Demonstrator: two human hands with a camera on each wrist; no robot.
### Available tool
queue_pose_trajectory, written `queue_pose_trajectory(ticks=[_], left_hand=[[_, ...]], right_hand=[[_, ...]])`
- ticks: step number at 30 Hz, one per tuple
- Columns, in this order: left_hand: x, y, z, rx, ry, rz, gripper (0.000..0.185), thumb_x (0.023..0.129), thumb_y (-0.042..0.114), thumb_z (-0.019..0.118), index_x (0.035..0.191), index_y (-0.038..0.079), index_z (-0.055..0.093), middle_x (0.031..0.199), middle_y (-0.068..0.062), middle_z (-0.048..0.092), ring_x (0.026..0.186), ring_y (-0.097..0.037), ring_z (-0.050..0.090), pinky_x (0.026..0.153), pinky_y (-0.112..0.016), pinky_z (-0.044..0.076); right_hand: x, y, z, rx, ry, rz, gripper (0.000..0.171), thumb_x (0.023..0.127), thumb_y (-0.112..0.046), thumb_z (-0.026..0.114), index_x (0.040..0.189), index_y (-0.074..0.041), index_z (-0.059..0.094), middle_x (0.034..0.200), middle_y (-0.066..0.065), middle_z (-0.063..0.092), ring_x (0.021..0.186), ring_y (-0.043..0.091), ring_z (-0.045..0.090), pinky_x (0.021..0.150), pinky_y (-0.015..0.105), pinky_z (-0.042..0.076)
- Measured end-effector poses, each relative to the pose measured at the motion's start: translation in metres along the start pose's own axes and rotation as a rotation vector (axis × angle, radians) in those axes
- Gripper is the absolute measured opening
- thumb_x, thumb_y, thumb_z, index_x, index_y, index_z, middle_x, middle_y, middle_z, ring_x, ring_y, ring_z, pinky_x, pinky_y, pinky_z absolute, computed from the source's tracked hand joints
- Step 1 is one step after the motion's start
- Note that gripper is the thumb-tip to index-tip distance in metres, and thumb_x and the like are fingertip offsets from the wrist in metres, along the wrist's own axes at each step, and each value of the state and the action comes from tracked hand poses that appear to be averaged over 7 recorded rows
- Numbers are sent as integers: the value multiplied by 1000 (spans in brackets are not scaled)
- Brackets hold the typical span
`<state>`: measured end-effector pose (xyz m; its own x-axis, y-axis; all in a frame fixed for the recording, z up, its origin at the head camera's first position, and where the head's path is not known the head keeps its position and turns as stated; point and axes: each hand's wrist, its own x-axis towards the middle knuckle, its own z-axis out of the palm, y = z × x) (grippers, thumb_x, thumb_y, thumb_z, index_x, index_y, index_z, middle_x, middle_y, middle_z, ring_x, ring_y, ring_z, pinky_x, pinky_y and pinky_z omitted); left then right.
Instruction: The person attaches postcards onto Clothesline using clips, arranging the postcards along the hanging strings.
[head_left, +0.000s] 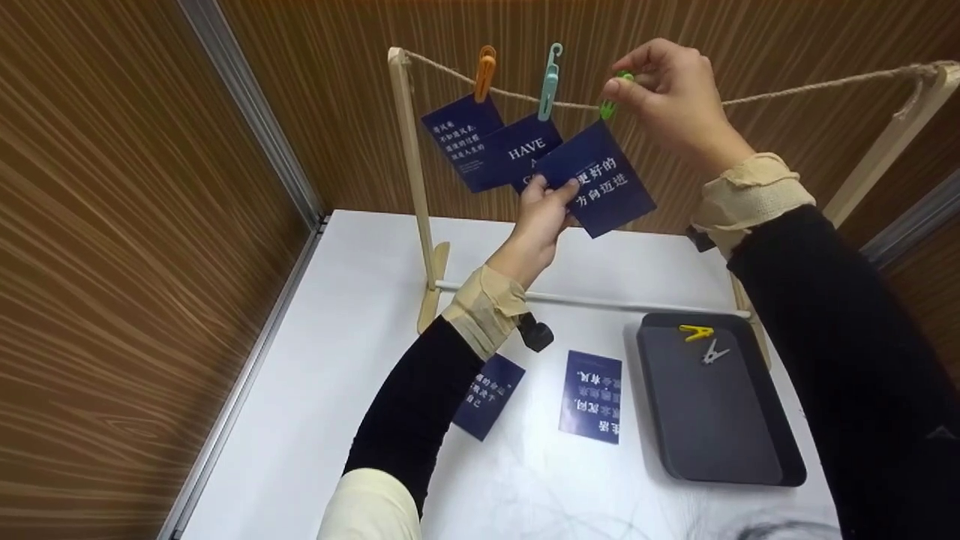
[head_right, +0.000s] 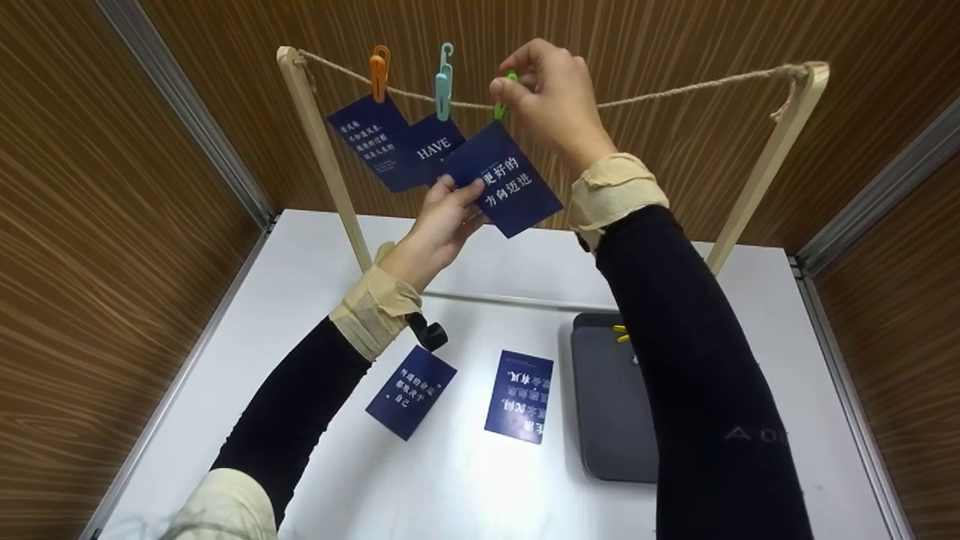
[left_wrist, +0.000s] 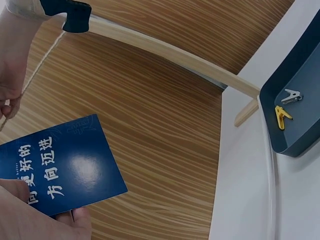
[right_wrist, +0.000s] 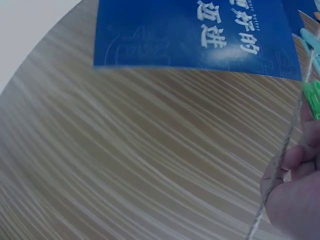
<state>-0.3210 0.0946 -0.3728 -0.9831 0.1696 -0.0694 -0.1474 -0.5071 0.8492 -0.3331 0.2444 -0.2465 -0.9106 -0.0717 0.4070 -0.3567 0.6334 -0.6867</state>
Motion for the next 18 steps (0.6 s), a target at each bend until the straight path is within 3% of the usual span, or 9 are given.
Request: queue_pose_trajectory(ticks=[2, 5, 7, 13, 18], left_hand=[[-1, 0, -1, 10, 10, -8, 17, 101, 1, 52, 117, 1, 53, 90, -5, 64, 77, -17, 65, 68, -33, 56], [-2, 1, -2, 22, 28, -22, 19, 100, 2, 53, 120, 2, 53, 94, -7, 66, 80, -17, 66, 71, -34, 56], [-3, 3, -2, 34, 40, -32, 21, 100, 3, 53, 121, 2, 54, 97, -8, 67, 83, -18, 67, 75, -35, 57], [-4, 4, -2, 54, 52, -31, 20, 100, 3, 54, 120, 2, 54, 94, -6, 65, 81, -17, 65, 74, -33, 56], [-5, 2, -1, 83, 47, -34, 19, 100, 3, 54, 118, 2, 55, 89, -4, 63, 78, -16, 63, 72, -30, 52]], right_hand=[[0, 1, 0, 147, 42, 14, 26, 95, -22, 68, 113, -4, 63, 86, -5, 72, 60, 5, 52, 55, 18, 40], [0, 3, -3, 343, 85, 48, 20, 94, -16, 68, 109, -5, 60, 88, -1, 74, 59, 7, 50, 56, 17, 43], [2, 6, -4, 372, 88, 65, 19, 93, -16, 68, 107, -7, 59, 90, 0, 75, 60, 8, 51, 58, 17, 45], [2, 11, -2, 139, 0, 95, 25, 91, -26, 70, 107, -9, 60, 85, -7, 70, 64, 9, 57, 61, 16, 49], [1, 13, 0, 70, -40, 91, 20, 91, -23, 72, 102, -11, 60, 81, -13, 69, 60, 6, 58, 56, 15, 49]])
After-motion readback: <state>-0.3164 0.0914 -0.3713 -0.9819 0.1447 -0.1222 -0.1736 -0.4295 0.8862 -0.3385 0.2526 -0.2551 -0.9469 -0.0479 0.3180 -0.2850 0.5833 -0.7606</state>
